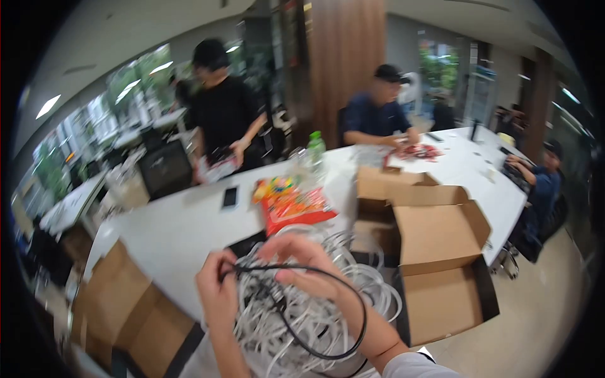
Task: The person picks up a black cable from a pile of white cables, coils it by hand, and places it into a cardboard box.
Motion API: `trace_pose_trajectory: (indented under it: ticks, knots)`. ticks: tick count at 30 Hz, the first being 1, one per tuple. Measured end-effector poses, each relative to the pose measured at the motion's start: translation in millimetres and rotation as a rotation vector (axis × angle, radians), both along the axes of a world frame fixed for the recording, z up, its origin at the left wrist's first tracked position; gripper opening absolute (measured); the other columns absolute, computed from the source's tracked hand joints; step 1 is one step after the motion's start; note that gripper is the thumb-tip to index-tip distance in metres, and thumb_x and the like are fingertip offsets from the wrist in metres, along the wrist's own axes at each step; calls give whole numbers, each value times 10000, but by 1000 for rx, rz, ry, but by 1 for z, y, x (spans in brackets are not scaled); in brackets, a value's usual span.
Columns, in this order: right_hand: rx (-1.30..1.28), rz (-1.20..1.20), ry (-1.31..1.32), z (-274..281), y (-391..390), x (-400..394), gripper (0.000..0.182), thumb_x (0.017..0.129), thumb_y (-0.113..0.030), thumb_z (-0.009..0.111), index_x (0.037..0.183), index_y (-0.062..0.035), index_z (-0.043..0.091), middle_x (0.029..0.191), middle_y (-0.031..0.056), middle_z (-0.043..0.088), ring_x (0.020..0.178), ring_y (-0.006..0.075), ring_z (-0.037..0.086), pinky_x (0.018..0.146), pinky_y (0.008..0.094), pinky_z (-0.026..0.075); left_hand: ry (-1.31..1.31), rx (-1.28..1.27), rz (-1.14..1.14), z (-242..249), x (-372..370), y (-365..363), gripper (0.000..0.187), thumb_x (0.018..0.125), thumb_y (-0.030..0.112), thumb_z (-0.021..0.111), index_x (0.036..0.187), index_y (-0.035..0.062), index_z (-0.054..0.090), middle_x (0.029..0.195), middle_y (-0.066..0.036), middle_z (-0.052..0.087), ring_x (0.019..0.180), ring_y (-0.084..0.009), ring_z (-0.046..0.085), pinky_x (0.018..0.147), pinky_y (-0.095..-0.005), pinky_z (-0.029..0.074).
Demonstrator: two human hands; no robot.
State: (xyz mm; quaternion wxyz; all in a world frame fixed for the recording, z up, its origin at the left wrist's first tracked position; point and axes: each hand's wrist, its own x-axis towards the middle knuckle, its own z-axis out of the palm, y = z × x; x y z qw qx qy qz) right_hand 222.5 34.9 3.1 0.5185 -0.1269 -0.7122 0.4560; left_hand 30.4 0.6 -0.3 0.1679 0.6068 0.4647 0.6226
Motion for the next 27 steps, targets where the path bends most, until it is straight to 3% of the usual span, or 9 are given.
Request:
trace_pose_trajectory:
  ticks: [1,3,4,8,9,12,17,25,27]
  knots:
    - [56,-103,-107,0,3,-6,414,831,-186,706,1174,-32,531,1099,58,613,996,153,580,864,289,449,-58,-7,6,4,-2,1,40,830,-21,494,825,11,517,713,22,444,637,-58,369,560,-200,313]
    - [124,-235,-235,-8,8,-20,492,817,-182,717,1229,-24,498,1138,97,611,1003,189,592,832,319,471,-351,-104,-100,1,-8,3,211,966,239,539,872,50,530,729,33,445,603,-37,371,529,-195,302]
    - [116,-272,-256,-15,11,-26,525,817,-185,717,1253,-15,480,1154,125,610,1011,207,597,813,334,482,-410,-80,-142,2,-5,4,204,978,276,521,908,87,490,647,60,363,525,-29,299,471,-212,273]
    - [-77,-145,-500,-29,15,-38,531,832,-147,703,1293,-2,483,1094,127,646,933,168,645,728,287,498,-608,104,-430,0,-14,5,216,1011,303,424,919,108,440,650,34,359,464,-47,256,463,-219,287]
    - [-31,-143,-432,-34,14,-41,482,837,-139,681,1267,-9,507,864,119,687,699,170,653,631,308,499,-676,131,-481,1,-16,3,218,1011,302,422,930,101,446,654,29,369,462,-49,259,471,-221,298]
    - [39,-21,-417,-32,16,-38,470,838,-114,667,1272,-18,512,800,107,686,672,148,635,624,293,495,-766,166,-563,0,-23,3,219,1017,309,395,959,104,447,665,16,386,447,-54,259,468,-227,303]
    - [51,-81,-334,-23,7,-43,197,852,-81,657,1039,-20,674,776,94,679,657,146,617,626,288,493,-792,122,-561,3,-30,3,217,1018,314,392,964,111,446,710,-4,451,436,-44,261,454,-219,298]
    - [53,-10,-522,-13,-1,-44,262,864,-153,670,1075,-2,628,697,118,635,594,150,576,576,294,467,-669,48,-630,1,-31,4,195,1021,305,389,978,121,439,865,-88,556,428,-18,256,458,-189,328]
    - [35,77,-395,-22,3,-46,243,865,-127,655,1068,5,627,709,122,627,609,141,565,587,287,463,-662,29,-660,0,-33,5,188,1022,302,388,984,125,437,888,-96,559,427,-17,256,454,-184,327]
